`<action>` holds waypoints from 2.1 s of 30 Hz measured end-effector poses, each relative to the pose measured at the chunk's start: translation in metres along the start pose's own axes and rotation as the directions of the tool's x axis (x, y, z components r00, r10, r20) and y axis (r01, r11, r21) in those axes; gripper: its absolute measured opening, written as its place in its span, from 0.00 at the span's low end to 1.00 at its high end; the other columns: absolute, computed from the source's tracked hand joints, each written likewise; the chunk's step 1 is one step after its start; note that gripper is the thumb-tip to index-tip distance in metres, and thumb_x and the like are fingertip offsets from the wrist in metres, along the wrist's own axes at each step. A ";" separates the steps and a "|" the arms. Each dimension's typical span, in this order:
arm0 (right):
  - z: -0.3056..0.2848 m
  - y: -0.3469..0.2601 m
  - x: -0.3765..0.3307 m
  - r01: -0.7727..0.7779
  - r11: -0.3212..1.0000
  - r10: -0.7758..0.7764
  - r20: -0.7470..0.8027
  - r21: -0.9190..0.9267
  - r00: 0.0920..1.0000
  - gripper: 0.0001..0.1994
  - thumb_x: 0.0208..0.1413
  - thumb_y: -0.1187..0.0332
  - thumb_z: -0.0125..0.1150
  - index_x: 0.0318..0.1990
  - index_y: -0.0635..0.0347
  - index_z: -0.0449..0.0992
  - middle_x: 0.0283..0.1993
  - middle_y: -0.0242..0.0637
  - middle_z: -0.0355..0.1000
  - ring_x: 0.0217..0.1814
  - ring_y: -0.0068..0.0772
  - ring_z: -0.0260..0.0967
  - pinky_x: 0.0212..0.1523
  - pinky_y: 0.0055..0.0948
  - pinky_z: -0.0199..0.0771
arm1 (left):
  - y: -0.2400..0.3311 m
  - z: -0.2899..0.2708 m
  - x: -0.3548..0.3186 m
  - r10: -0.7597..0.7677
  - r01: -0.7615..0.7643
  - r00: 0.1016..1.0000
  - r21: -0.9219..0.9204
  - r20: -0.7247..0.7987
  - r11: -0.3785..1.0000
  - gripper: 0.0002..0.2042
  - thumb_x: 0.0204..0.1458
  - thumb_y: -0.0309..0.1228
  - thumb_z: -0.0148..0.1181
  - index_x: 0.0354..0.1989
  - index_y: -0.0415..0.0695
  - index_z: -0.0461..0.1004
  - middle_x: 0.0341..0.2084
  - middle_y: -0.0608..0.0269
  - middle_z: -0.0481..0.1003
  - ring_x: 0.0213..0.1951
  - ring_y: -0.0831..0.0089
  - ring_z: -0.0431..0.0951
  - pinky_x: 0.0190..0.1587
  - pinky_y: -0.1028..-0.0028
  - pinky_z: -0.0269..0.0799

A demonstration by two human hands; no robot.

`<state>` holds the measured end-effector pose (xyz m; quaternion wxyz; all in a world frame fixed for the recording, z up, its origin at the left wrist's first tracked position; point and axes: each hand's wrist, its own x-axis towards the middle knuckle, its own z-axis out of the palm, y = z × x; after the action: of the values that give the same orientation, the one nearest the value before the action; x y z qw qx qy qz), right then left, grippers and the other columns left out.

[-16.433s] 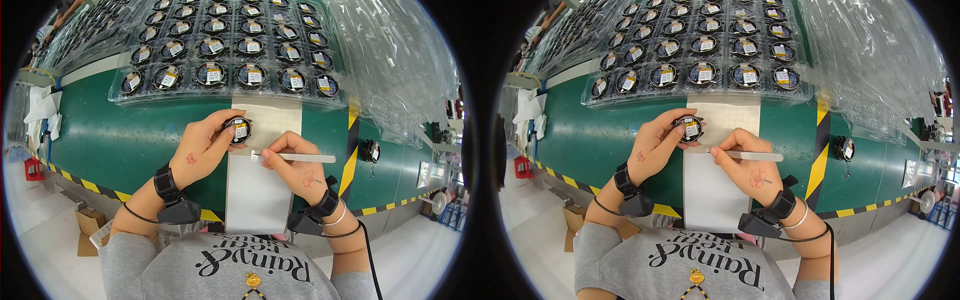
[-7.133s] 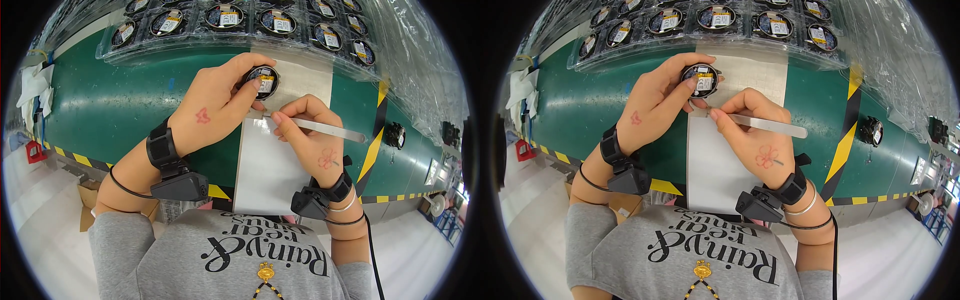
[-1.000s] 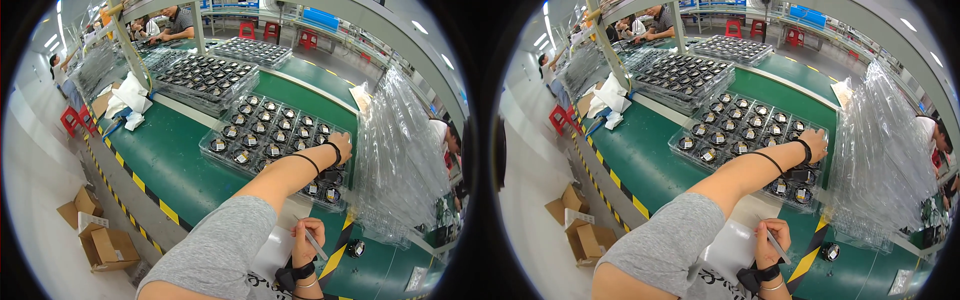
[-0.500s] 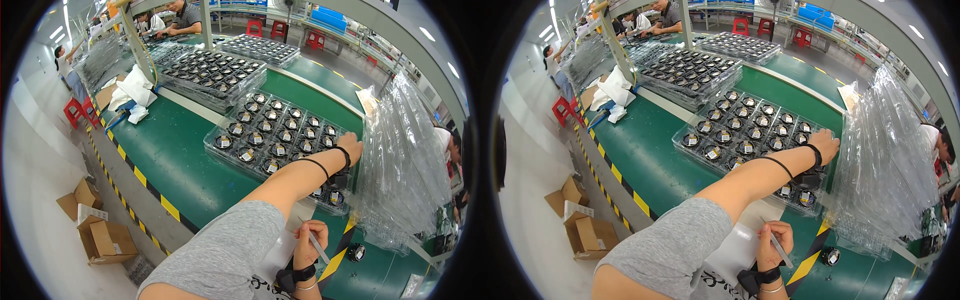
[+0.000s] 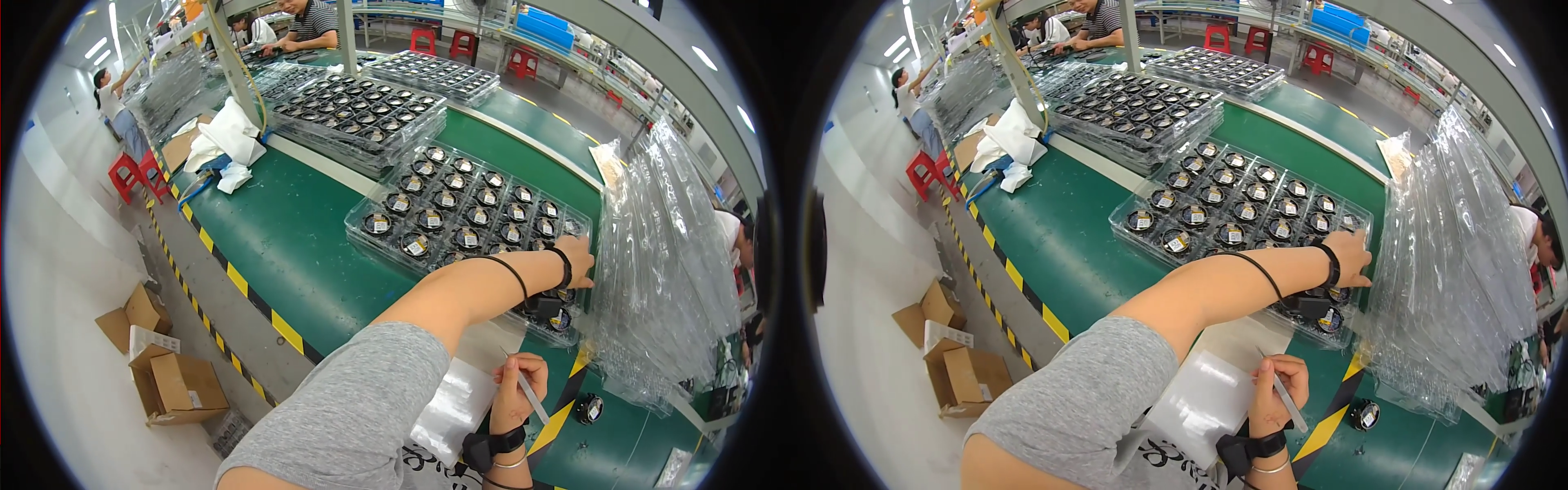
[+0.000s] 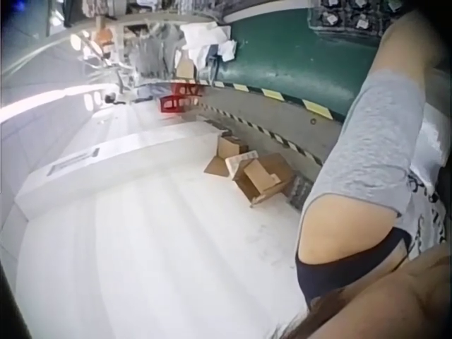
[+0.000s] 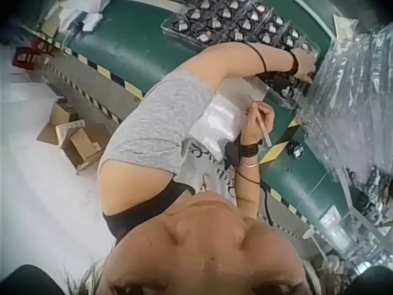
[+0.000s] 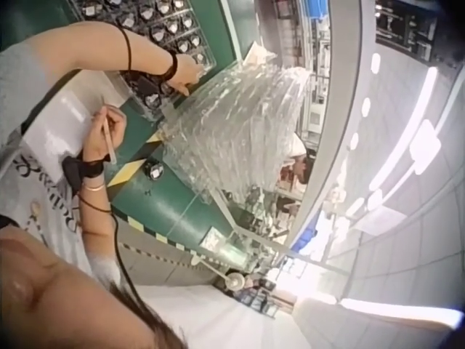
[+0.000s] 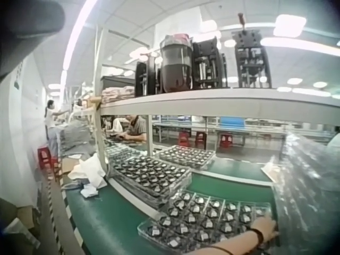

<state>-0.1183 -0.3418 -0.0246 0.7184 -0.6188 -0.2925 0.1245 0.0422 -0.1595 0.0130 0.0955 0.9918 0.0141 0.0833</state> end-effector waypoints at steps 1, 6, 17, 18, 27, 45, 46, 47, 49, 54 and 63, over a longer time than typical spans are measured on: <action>-0.002 -0.001 0.000 0.003 1.000 -0.003 -0.006 0.005 1.000 0.06 0.54 0.78 0.58 0.32 0.65 0.66 0.34 0.40 0.67 0.25 0.22 0.68 0.25 0.18 0.70 | -0.002 0.001 -0.002 0.005 -0.005 0.999 -0.010 -0.052 1.000 0.25 0.51 0.55 0.52 0.43 0.45 0.76 0.42 0.45 0.69 0.38 0.51 0.76 0.39 0.61 0.74; 0.001 -0.004 0.001 0.001 1.000 -0.001 -0.015 0.008 1.000 0.06 0.53 0.78 0.58 0.32 0.65 0.66 0.34 0.40 0.68 0.25 0.22 0.68 0.25 0.18 0.70 | -0.010 0.002 0.002 0.018 -0.021 0.994 -0.030 -0.109 0.999 0.23 0.51 0.52 0.53 0.40 0.44 0.77 0.40 0.48 0.72 0.36 0.53 0.77 0.37 0.61 0.74; 0.003 -0.002 0.008 0.075 0.997 -0.075 -0.003 -0.024 0.997 0.06 0.56 0.75 0.57 0.30 0.62 0.65 0.33 0.36 0.67 0.23 0.20 0.65 0.23 0.17 0.65 | 0.004 -0.030 0.002 -0.019 0.019 0.994 0.007 0.109 1.000 0.20 0.52 0.48 0.49 0.36 0.43 0.78 0.34 0.52 0.77 0.35 0.56 0.78 0.35 0.59 0.73; 0.004 -0.002 0.009 0.078 0.997 -0.078 -0.007 -0.015 0.997 0.06 0.56 0.75 0.57 0.30 0.62 0.65 0.33 0.36 0.67 0.23 0.20 0.65 0.23 0.17 0.65 | 0.008 -0.036 0.000 -0.005 0.003 0.990 0.011 0.144 1.000 0.20 0.52 0.48 0.49 0.36 0.43 0.78 0.33 0.52 0.77 0.35 0.56 0.78 0.35 0.60 0.73; 0.001 -0.005 -0.006 0.046 0.999 -0.046 -0.016 -0.017 0.999 0.06 0.54 0.76 0.58 0.30 0.64 0.66 0.32 0.37 0.68 0.24 0.20 0.66 0.25 0.18 0.67 | 0.017 -0.002 -0.030 0.064 -0.070 0.993 -0.058 -0.099 0.996 0.23 0.47 0.53 0.52 0.35 0.45 0.77 0.34 0.48 0.75 0.37 0.52 0.76 0.38 0.57 0.72; -0.005 0.001 0.013 0.091 0.996 -0.091 -0.017 -0.017 0.996 0.06 0.51 0.78 0.62 0.28 0.66 0.69 0.31 0.36 0.70 0.27 0.18 0.67 0.28 0.17 0.68 | 0.026 -0.021 -0.022 0.021 -0.021 0.995 0.003 0.100 1.000 0.26 0.50 0.58 0.49 0.31 0.45 0.80 0.35 0.50 0.74 0.41 0.55 0.75 0.42 0.61 0.71; -0.004 0.001 0.014 0.087 0.996 -0.087 -0.030 -0.001 0.996 0.06 0.49 0.78 0.63 0.27 0.66 0.70 0.30 0.36 0.70 0.27 0.17 0.67 0.27 0.17 0.68 | 0.026 -0.020 -0.023 0.026 -0.027 0.994 0.005 0.105 1.000 0.26 0.50 0.58 0.49 0.31 0.45 0.80 0.35 0.50 0.74 0.41 0.55 0.75 0.42 0.61 0.71; -0.004 0.002 0.012 0.087 0.996 -0.087 -0.037 0.001 0.995 0.06 0.49 0.78 0.63 0.27 0.66 0.70 0.30 0.36 0.70 0.27 0.17 0.67 0.27 0.17 0.68 | 0.026 -0.017 -0.026 0.045 -0.045 0.995 0.008 0.090 0.999 0.26 0.49 0.58 0.50 0.31 0.45 0.79 0.36 0.50 0.74 0.41 0.55 0.75 0.42 0.62 0.71; -0.004 0.005 0.006 0.108 0.993 -0.108 0.005 -0.050 0.994 0.06 0.51 0.77 0.62 0.29 0.66 0.69 0.32 0.36 0.69 0.28 0.18 0.67 0.29 0.17 0.68 | 0.024 -0.014 -0.030 0.081 -0.082 0.995 0.011 0.057 0.997 0.27 0.47 0.59 0.52 0.30 0.44 0.79 0.36 0.50 0.75 0.41 0.55 0.76 0.41 0.62 0.72; -0.006 -0.001 0.004 0.075 0.994 -0.074 0.011 -0.076 0.997 0.06 0.52 0.77 0.61 0.30 0.65 0.68 0.32 0.35 0.69 0.28 0.18 0.67 0.29 0.17 0.68 | 0.022 -0.018 -0.032 0.082 -0.081 0.997 -0.046 0.015 0.996 0.28 0.43 0.60 0.54 0.29 0.43 0.78 0.35 0.51 0.76 0.41 0.56 0.76 0.39 0.63 0.73; -0.007 0.006 0.008 0.136 0.988 -0.135 0.019 -0.069 0.991 0.06 0.53 0.77 0.60 0.30 0.64 0.68 0.33 0.35 0.69 0.28 0.19 0.68 0.28 0.16 0.68 | 0.020 -0.039 -0.037 -0.003 -0.007 0.992 -0.077 -0.129 0.997 0.26 0.40 0.54 0.57 0.24 0.37 0.76 0.21 0.44 0.74 0.28 0.51 0.77 0.32 0.60 0.72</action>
<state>-0.1066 -0.3421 -0.0285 0.7008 -0.6216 -0.3431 0.0694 -0.0002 -0.1734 0.0490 0.1326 0.9799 0.0158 0.1479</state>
